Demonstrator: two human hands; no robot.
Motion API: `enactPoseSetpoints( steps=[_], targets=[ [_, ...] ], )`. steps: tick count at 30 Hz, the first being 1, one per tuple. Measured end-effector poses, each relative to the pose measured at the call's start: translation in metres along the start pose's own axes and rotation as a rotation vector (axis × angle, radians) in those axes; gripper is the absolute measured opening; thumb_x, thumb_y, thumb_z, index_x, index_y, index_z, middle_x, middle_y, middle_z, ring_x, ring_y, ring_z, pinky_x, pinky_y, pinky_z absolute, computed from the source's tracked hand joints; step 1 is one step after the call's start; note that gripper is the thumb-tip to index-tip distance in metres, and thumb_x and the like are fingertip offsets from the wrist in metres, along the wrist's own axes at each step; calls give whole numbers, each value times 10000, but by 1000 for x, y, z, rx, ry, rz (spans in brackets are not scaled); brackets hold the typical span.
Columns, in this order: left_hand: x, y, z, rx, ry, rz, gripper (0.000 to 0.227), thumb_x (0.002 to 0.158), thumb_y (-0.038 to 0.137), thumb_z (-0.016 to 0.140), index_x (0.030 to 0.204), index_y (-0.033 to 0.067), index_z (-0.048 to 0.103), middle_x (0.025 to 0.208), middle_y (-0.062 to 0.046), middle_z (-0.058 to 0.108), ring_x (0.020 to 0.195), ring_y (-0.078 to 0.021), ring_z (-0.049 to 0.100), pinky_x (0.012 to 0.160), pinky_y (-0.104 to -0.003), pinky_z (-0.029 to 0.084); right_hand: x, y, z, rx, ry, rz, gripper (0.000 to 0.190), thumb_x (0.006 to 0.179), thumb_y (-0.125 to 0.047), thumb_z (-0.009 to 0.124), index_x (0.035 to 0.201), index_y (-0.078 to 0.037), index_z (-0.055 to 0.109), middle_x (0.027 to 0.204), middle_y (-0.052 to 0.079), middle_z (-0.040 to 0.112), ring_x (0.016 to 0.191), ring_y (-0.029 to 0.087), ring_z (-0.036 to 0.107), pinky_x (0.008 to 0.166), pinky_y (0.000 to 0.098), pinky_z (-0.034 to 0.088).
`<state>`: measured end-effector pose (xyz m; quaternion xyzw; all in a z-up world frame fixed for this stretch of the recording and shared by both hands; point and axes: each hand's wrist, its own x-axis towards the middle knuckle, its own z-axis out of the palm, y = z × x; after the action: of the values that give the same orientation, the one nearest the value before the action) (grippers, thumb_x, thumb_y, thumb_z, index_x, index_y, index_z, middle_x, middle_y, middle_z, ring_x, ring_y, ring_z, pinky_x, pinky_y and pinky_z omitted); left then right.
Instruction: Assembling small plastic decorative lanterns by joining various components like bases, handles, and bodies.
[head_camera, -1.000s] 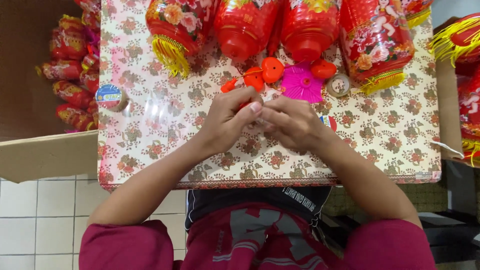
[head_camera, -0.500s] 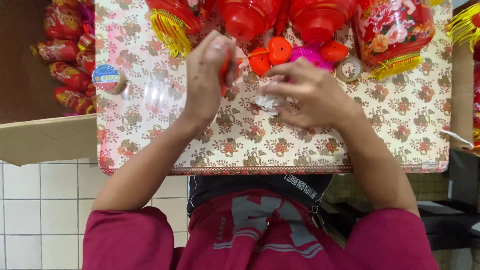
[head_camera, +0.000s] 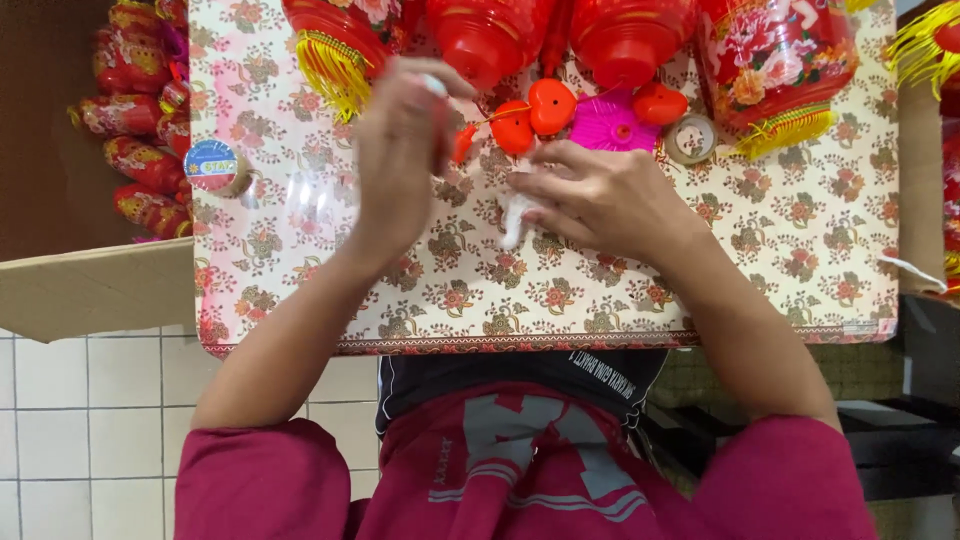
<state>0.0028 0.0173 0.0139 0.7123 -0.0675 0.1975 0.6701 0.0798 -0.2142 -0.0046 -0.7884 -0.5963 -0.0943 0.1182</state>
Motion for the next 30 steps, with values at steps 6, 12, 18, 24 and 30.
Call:
enactPoseSetpoints(
  steps=[6,12,18,24,30],
  targets=[
    [10,28,-25,50,232,168,286,1121,375,418,1102,153,598,692,-10,494,536,-83,425,461,-210,330,24,-3,-5,-135,302,-122,138,1023,-151,738,1135,-84,783,976,83,803,746,162,726,536,254,583],
    [16,26,-37,774,23,360,278,1141,229,486,1069,67,700,822,-33,712,597,-107,580,497,-263,374,64,-12,10,-501,75,-196,477,900,-229,801,1358,-261,671,1339,-11,714,962,155,619,712,269,563],
    [14,12,-30,1088,-244,55,272,1110,327,509,1035,156,707,683,42,652,497,-78,522,423,-203,345,77,-10,20,-347,98,-135,201,980,-201,701,1166,-128,711,1046,32,757,890,192,611,702,302,474],
    [3,10,-10,938,-339,11,393,1115,360,375,1020,112,664,739,-43,647,604,-189,607,513,-315,447,36,23,31,156,502,26,328,904,-161,878,1191,-73,748,970,35,768,864,219,612,856,343,464],
    [-10,-8,11,618,-546,17,416,1107,364,357,1068,32,605,831,-202,653,799,-435,688,678,-520,530,-2,20,26,97,586,-64,211,893,-187,846,1083,-113,789,988,59,726,869,270,606,813,410,507]
  ],
)
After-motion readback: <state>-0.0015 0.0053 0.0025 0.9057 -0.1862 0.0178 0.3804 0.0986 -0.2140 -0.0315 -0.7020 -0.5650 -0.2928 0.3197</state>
